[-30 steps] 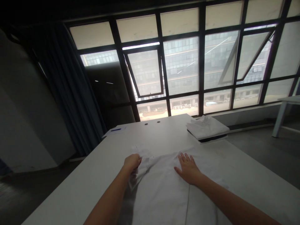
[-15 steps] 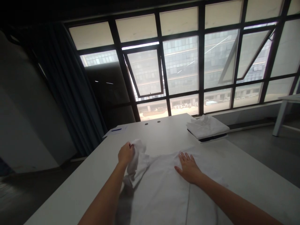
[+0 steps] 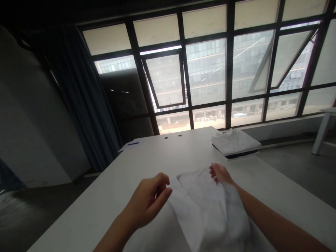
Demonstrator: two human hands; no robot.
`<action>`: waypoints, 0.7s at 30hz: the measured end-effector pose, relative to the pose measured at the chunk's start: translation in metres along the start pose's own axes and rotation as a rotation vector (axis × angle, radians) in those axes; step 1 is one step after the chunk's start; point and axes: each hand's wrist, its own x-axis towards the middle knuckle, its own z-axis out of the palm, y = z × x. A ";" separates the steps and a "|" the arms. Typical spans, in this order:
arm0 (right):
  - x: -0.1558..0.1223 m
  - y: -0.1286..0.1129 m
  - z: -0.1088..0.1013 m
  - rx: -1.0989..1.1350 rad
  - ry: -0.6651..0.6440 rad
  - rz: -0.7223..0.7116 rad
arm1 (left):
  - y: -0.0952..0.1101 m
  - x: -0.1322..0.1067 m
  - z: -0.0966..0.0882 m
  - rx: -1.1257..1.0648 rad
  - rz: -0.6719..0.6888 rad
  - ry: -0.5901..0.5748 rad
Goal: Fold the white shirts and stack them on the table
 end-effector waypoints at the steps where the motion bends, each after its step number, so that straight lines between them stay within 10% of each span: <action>1: 0.001 -0.002 -0.002 -0.020 -0.052 0.009 | -0.013 -0.005 0.004 0.081 -0.115 -0.063; 5: -0.009 -0.013 0.003 -0.153 -0.262 -0.048 | -0.097 -0.022 0.023 0.399 -0.435 -0.224; 10: -0.047 -0.030 0.025 -0.458 -0.472 -0.273 | -0.188 -0.046 0.043 0.545 -0.385 -0.299; 21: -0.016 -0.052 0.111 -0.380 -0.569 -0.329 | -0.224 -0.042 0.049 0.262 -0.411 -0.126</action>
